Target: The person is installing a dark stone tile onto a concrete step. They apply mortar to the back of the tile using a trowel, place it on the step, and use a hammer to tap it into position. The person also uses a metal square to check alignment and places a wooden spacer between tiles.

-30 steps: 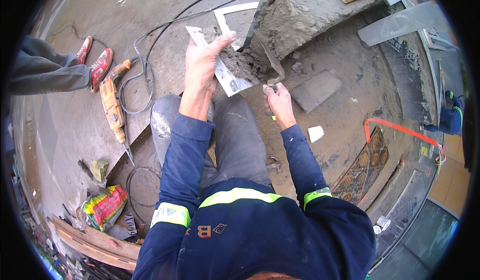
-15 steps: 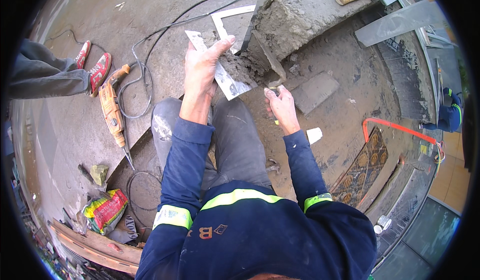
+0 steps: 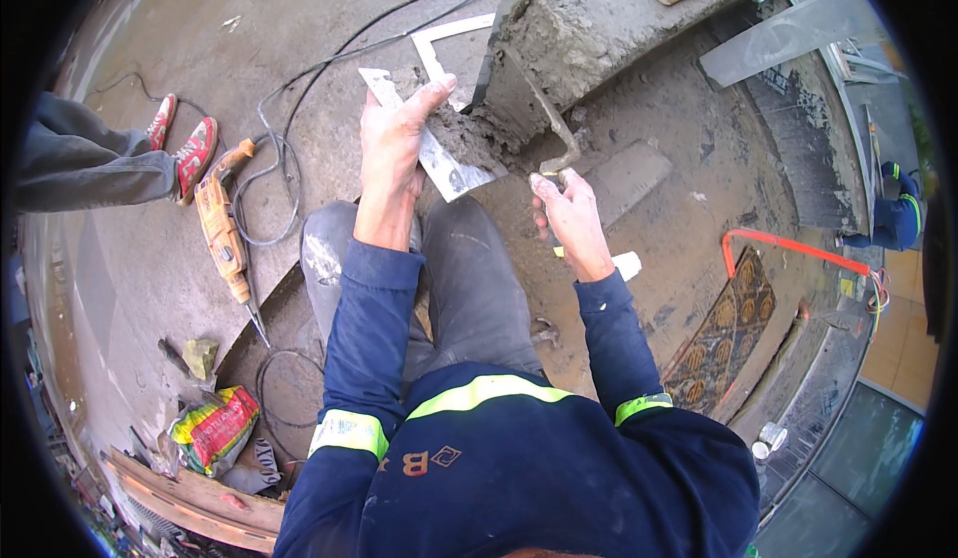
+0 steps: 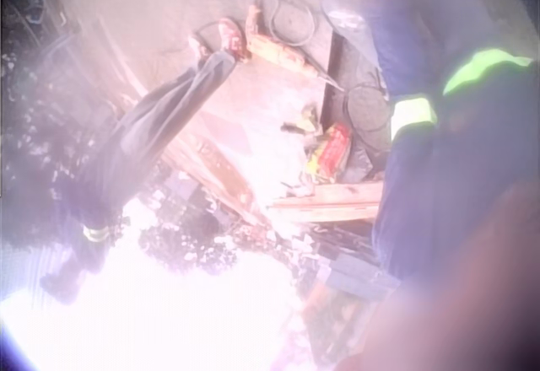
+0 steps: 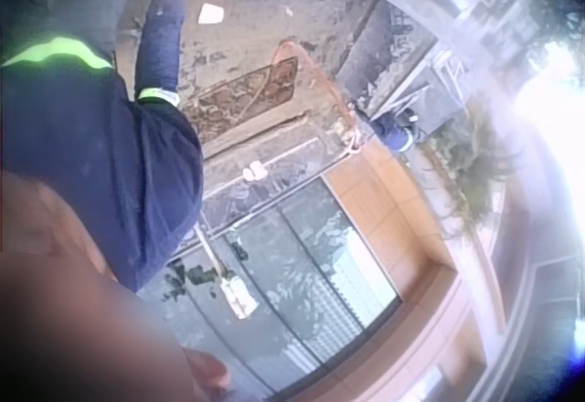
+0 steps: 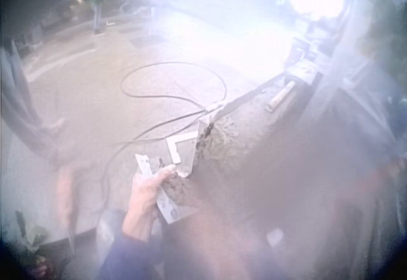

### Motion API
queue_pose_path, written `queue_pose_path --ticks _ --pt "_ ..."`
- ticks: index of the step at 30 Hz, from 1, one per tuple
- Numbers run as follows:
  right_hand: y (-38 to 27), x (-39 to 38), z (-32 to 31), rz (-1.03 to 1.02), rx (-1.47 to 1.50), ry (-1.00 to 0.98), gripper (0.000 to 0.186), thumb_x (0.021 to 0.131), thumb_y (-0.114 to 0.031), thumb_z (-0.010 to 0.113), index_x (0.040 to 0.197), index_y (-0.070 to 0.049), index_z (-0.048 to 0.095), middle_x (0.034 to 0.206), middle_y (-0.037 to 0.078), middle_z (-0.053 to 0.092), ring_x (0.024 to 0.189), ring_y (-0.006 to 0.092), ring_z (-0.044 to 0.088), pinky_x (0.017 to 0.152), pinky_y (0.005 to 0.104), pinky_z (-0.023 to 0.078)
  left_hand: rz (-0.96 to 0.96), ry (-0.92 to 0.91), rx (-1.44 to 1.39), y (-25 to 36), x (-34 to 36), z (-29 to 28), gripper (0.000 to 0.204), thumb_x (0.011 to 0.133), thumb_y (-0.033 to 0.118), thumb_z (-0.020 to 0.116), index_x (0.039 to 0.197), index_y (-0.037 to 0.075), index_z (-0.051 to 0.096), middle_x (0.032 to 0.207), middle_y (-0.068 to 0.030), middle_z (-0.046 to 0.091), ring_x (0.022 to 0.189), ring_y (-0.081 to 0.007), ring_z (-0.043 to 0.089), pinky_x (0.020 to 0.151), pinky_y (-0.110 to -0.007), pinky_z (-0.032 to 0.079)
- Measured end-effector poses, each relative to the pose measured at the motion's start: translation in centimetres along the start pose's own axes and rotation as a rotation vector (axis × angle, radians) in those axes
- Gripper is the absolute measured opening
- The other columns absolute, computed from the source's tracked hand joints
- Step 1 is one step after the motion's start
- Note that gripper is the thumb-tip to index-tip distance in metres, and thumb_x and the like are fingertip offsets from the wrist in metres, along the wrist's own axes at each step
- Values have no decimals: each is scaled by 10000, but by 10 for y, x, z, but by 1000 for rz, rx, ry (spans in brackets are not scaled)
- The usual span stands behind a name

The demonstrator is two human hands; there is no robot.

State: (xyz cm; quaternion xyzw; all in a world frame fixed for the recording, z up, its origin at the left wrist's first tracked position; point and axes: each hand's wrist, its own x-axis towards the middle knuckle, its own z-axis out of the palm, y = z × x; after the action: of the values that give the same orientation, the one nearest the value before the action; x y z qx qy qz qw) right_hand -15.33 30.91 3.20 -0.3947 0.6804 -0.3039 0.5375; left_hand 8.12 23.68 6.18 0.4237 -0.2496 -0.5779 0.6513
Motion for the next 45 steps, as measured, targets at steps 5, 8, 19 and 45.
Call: queue_pose_path --ticks 5,8,19,45 --pt "-15 -11 -4 -16 79 -29 263 1070 -269 720 1135 -28 636 871 19 628 641 97 588 522 290 475 18 -9 26 -1 2 1 435 904 76 874 1252 -43 642 1100 -124 735 920 -215 759 779 -370 644" --pt "-19 -15 -5 -27 78 -33 249 1072 -268 718 1122 -36 639 872 16 627 647 95 588 524 288 472 20 5 8 -1 0 1 429 902 76 877 1243 -42 644 1087 -123 737 911 -215 760 767 -369 644" --pt "-40 -37 -8 -58 53 2 270 1064 -281 728 1082 -29 635 871 28 629 652 102 594 526 289 473 56 18 81 -2 4 1 414 921 107 875 1244 -50 669 1090 -118 745 906 -213 759 764 -364 636" --pt "65 64 22 -113 -380 -273 623 1119 -495 542 842 57 628 660 173 665 583 262 715 618 424 586 69 316 3 -1 -10 -83 492 1130 552 541 1308 114 680 1200 14 698 1105 -148 640 1013 -332 502"
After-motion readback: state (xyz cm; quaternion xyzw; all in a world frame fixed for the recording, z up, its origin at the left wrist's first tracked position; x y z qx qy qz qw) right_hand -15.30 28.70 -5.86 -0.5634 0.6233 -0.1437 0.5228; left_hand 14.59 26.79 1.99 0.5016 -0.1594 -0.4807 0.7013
